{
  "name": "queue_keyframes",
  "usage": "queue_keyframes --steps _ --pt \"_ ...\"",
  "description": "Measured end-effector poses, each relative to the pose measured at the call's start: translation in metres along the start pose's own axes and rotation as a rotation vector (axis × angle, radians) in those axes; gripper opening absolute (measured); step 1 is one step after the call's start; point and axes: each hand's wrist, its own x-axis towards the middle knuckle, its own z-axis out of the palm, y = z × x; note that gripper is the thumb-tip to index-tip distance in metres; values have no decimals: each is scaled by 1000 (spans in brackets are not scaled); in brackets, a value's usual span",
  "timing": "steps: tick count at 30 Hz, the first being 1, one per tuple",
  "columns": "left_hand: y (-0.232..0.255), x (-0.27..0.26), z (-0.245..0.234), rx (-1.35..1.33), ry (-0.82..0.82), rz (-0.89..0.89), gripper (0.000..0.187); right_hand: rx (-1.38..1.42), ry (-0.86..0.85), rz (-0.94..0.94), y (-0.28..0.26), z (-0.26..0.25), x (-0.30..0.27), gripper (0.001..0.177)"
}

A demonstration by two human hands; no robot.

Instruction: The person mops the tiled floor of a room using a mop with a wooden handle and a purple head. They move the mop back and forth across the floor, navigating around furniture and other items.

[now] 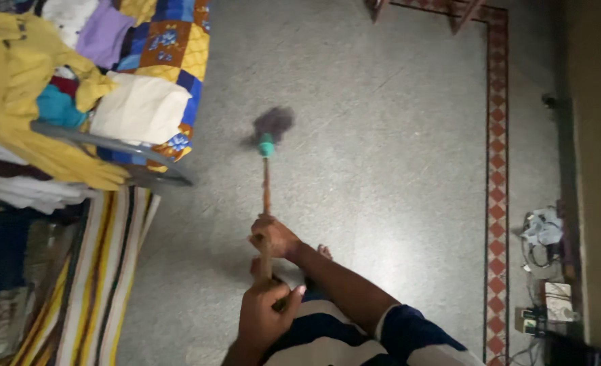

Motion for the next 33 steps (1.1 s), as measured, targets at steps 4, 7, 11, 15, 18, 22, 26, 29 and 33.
queue_keyframes --steps 4,7,11,15,18,22,26,29,33 --pt "-16 -18 -33 5 -22 -24 43 84 -293 55 -36 32 40 20" --pt "-22 -25 -52 14 -7 74 46 61 -338 -7 -64 37 53 11" --pt "-25 -27 -69 -52 -90 129 44 8 -246 31 -70 43 54 10" --pt "-25 -27 -71 -125 -184 201 47 5 -273 240 -68 33 35 11" --pt "-26 -30 -66 -89 -305 183 47 -174 -53 -102 -60 17 8 16" --pt "-19 -36 -55 -114 -320 250 38 -172 52 194 -54 6 -41 17" --pt "-6 -43 -41 -249 -426 283 30 -133 151 361 -57 -9 -106 18" --pt "3 -57 -17 -210 -549 265 38 -133 226 486 -70 -17 -161 21" --pt "10 -94 18 -229 -566 392 42 -172 322 562 -83 -10 -231 25"
